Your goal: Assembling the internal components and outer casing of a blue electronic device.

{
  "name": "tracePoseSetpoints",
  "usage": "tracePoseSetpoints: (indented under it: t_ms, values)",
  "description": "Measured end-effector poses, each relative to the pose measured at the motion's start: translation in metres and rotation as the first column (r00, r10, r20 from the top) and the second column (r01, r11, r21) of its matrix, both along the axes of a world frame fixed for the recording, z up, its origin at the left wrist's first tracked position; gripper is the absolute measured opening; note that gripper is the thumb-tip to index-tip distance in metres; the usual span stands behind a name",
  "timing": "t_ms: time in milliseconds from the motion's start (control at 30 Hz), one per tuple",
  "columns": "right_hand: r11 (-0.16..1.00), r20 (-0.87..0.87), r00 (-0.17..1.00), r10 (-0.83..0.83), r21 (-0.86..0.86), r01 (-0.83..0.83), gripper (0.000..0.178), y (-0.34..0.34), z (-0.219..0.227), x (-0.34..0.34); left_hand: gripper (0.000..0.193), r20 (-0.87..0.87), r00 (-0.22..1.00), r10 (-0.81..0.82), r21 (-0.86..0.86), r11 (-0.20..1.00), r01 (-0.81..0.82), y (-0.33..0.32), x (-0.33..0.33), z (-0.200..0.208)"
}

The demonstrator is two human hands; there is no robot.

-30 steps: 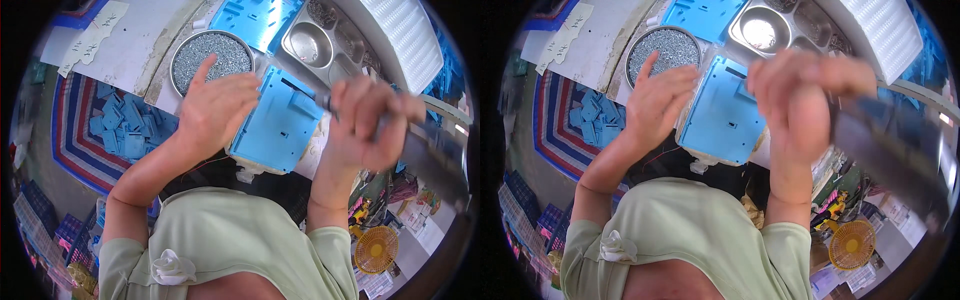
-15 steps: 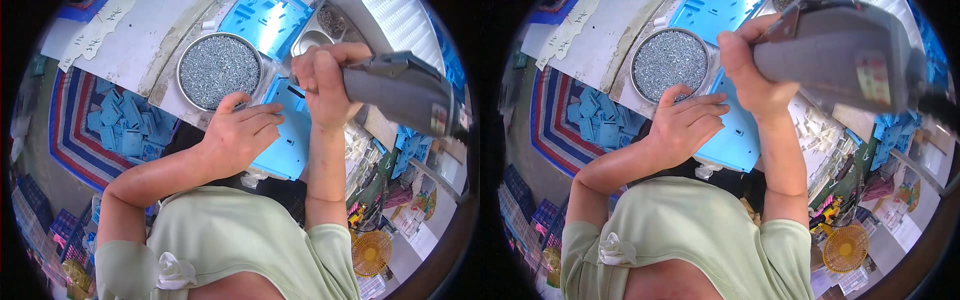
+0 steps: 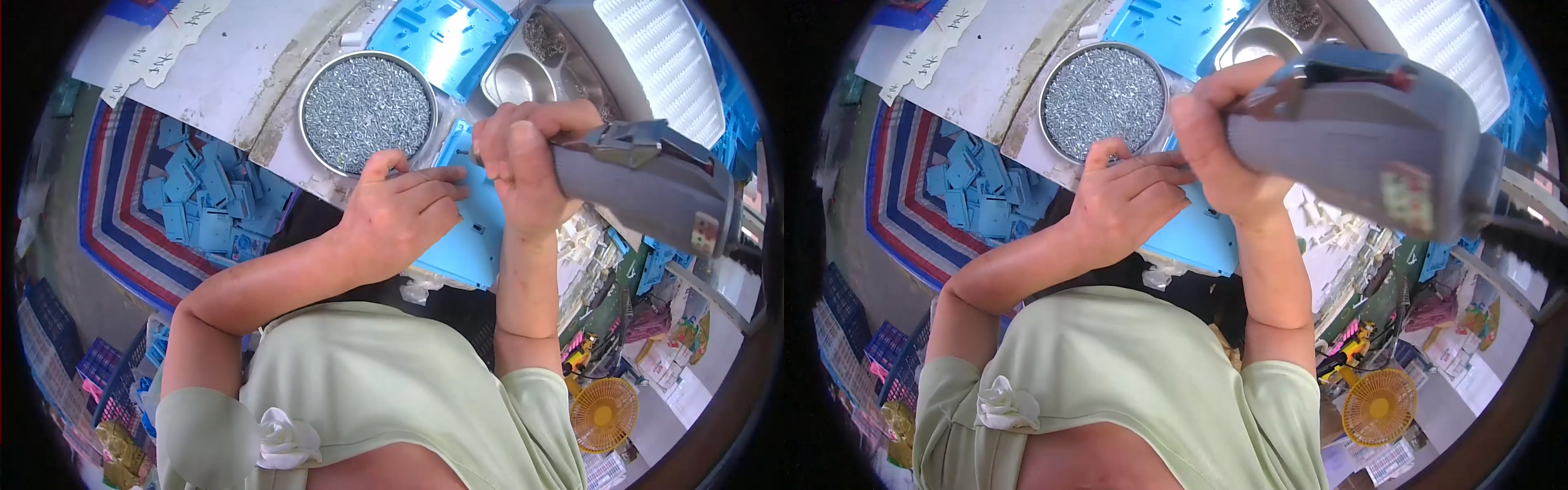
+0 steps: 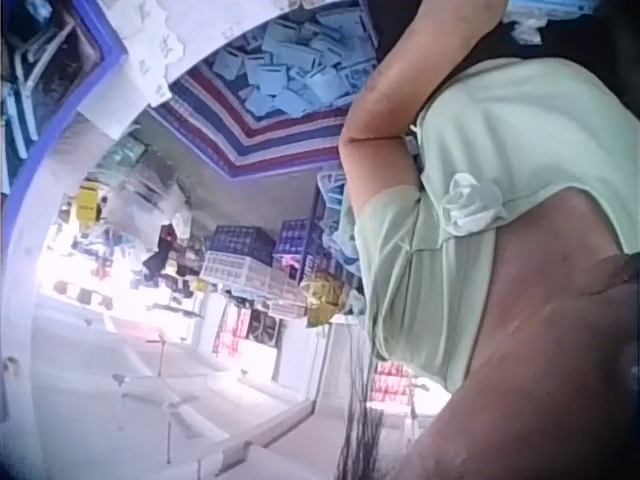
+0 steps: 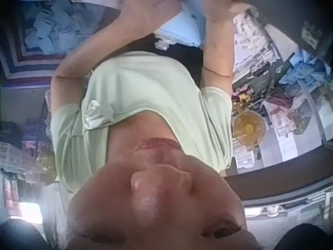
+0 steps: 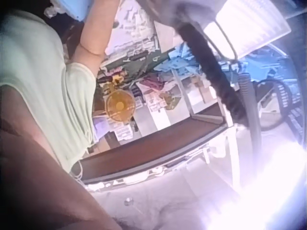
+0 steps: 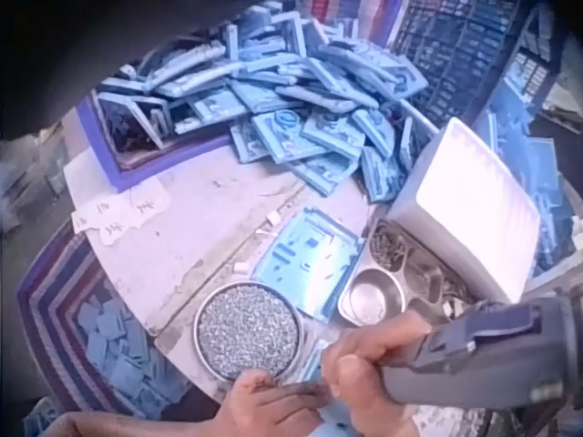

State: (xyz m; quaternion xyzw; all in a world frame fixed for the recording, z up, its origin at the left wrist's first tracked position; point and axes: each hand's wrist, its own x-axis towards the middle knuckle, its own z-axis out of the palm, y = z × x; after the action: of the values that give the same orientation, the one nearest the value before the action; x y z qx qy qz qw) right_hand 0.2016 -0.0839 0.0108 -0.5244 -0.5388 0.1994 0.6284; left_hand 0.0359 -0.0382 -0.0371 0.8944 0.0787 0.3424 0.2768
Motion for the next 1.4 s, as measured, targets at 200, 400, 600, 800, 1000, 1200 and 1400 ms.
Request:
tracePoseSetpoints:
  t_ms: [200,400,600,800,1000,1200,1400]
  values:
    - [0.981,-0.218,0.959,0.184,0.101,-0.165,0.020,-0.014,0.043,-0.004,0.020,0.089,0.995,-0.038,-0.215,0.975,0.056,0.009,-0.005,-0.004]
    - [0.929,-0.228,0.901,0.369,0.132,-0.347,0.024,-0.038,0.063,-0.017,0.026,0.081,0.997,-0.008,-0.211,0.977,0.025,0.008,-0.010,0.004]
    - [0.945,-0.211,0.923,0.323,0.129,-0.301,0.025,-0.047,0.063,-0.025,0.026,0.119,0.993,-0.004,-0.194,0.981,0.027,0.003,-0.013,0.005]
    - [0.950,-0.224,0.924,0.309,0.117,-0.289,0.024,-0.048,0.062,-0.036,0.027,0.157,0.988,-0.002,-0.154,0.988,0.027,0.003,-0.020,0.005]
    - [0.968,-0.259,0.933,0.249,0.106,-0.228,0.025,-0.049,0.051,-0.044,0.017,-0.056,0.998,0.001,-0.155,0.988,-0.009,0.055,-0.027,0.003]
    - [0.973,-0.314,0.921,0.229,0.048,-0.225,0.028,-0.044,0.036,-0.052,0.005,-0.312,0.921,0.232,0.160,0.969,-0.190,0.077,-0.030,-0.007]
    - [0.988,-0.329,0.931,0.155,0.024,-0.156,0.026,-0.046,0.024,-0.060,0.006,-0.132,0.949,0.287,0.201,0.945,-0.258,0.084,-0.022,-0.019]
